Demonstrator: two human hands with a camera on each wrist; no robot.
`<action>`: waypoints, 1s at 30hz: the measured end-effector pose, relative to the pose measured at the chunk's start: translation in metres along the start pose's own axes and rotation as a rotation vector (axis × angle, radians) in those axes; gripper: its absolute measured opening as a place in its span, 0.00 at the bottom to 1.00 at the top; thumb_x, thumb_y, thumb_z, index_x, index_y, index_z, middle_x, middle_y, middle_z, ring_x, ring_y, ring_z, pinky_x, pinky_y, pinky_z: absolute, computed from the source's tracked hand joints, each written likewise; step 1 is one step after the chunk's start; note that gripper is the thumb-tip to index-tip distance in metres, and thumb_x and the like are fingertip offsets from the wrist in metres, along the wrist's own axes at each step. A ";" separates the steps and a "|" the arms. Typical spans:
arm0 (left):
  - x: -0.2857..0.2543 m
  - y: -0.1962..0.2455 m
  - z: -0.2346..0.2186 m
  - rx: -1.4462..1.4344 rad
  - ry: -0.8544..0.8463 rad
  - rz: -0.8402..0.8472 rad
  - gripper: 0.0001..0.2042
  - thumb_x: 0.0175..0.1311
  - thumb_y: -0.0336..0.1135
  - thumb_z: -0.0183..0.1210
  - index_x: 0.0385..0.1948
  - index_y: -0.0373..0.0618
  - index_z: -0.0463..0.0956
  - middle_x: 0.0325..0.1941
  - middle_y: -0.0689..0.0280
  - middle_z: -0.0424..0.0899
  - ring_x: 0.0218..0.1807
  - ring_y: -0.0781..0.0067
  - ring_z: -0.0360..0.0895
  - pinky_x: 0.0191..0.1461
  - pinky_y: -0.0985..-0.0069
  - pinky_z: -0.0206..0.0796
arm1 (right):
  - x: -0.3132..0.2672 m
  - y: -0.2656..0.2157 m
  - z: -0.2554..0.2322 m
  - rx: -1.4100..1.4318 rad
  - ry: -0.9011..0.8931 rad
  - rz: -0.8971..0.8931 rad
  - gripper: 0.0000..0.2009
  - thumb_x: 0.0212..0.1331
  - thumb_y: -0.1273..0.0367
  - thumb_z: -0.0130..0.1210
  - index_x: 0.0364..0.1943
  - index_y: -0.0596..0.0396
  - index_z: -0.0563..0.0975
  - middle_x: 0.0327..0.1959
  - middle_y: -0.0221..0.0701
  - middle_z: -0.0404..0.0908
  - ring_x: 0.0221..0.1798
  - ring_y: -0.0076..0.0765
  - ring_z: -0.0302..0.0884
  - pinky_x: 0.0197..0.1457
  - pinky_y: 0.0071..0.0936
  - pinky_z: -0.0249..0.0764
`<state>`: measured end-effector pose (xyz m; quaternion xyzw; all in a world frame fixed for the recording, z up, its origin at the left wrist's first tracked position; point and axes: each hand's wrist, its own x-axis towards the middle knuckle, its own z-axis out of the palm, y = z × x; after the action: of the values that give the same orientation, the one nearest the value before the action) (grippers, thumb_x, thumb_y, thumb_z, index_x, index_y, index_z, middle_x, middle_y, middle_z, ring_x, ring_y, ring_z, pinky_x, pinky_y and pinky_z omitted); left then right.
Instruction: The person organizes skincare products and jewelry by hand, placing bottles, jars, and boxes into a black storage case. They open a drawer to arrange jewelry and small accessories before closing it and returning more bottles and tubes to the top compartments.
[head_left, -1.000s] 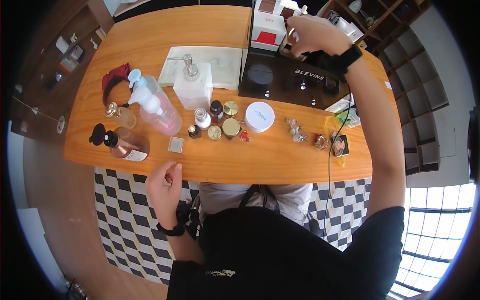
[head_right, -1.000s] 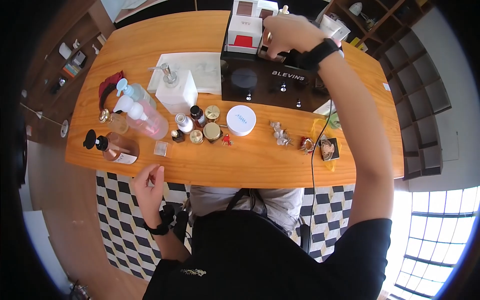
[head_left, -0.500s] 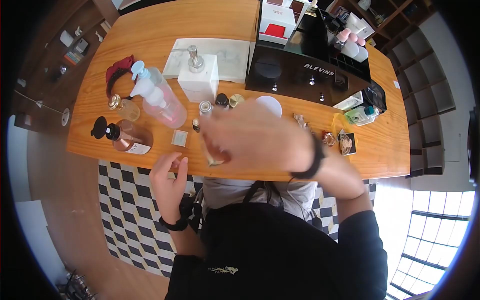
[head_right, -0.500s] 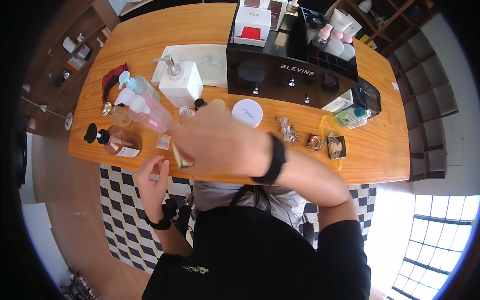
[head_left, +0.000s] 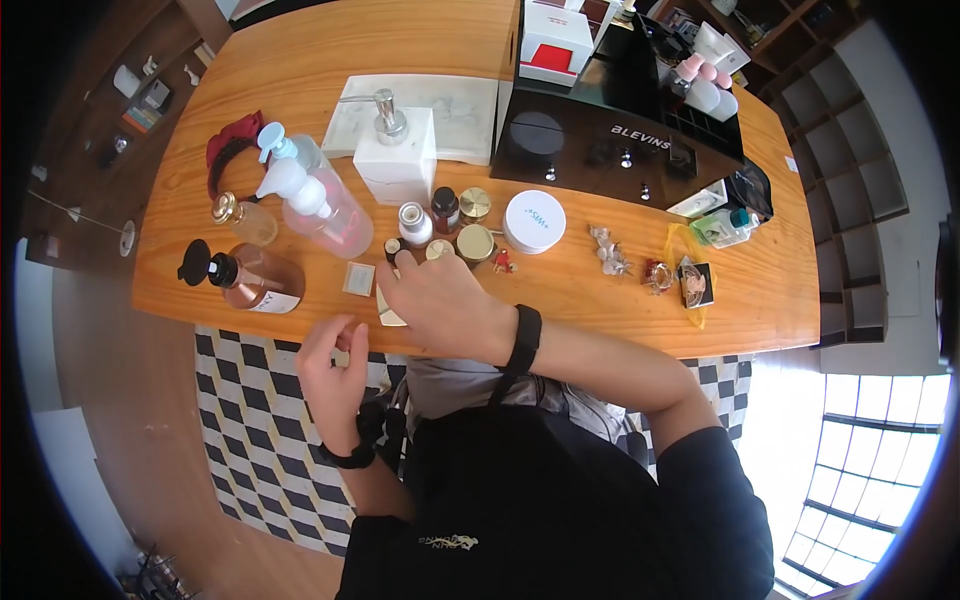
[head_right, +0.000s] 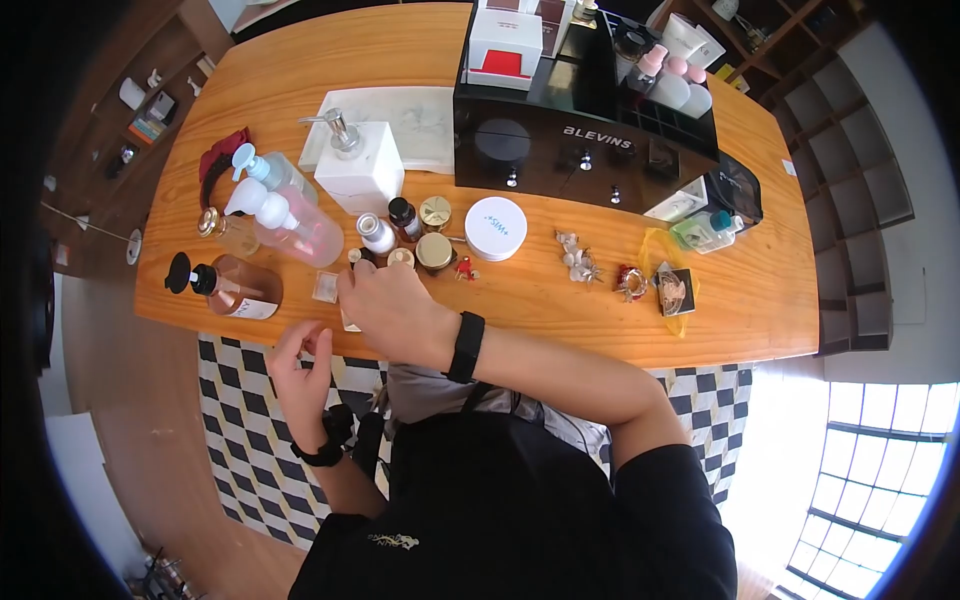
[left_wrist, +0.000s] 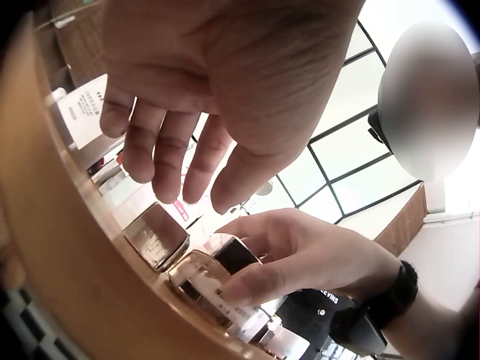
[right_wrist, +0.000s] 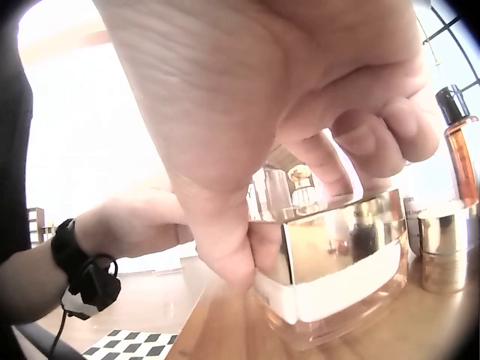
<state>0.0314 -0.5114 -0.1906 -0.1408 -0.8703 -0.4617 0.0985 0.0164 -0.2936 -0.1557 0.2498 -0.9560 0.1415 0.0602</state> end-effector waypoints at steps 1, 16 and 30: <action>0.000 0.001 0.000 -0.002 -0.004 -0.005 0.09 0.66 0.26 0.71 0.42 0.32 0.83 0.30 0.57 0.83 0.29 0.64 0.77 0.38 0.70 0.71 | 0.001 -0.001 0.000 -0.006 0.021 0.006 0.20 0.46 0.70 0.72 0.43 0.65 0.78 0.36 0.40 0.82 0.40 0.40 0.86 0.33 0.38 0.80; 0.002 0.008 0.002 -0.026 0.005 -0.022 0.08 0.66 0.24 0.71 0.43 0.32 0.84 0.27 0.59 0.80 0.27 0.68 0.73 0.35 0.71 0.68 | -0.005 0.055 -0.175 -0.241 0.063 0.191 0.19 0.62 0.55 0.71 0.50 0.52 0.84 0.35 0.37 0.91 0.42 0.45 0.92 0.44 0.41 0.85; 0.001 0.010 -0.001 -0.029 0.001 -0.022 0.09 0.65 0.24 0.70 0.43 0.31 0.84 0.27 0.59 0.79 0.28 0.67 0.72 0.36 0.71 0.68 | 0.046 0.212 -0.202 -0.490 0.047 0.416 0.32 0.53 0.50 0.77 0.55 0.58 0.83 0.51 0.47 0.89 0.52 0.53 0.89 0.59 0.44 0.83</action>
<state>0.0340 -0.5067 -0.1817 -0.1323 -0.8649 -0.4755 0.0916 -0.1196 -0.0769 -0.0061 0.0237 -0.9905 -0.0777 0.1105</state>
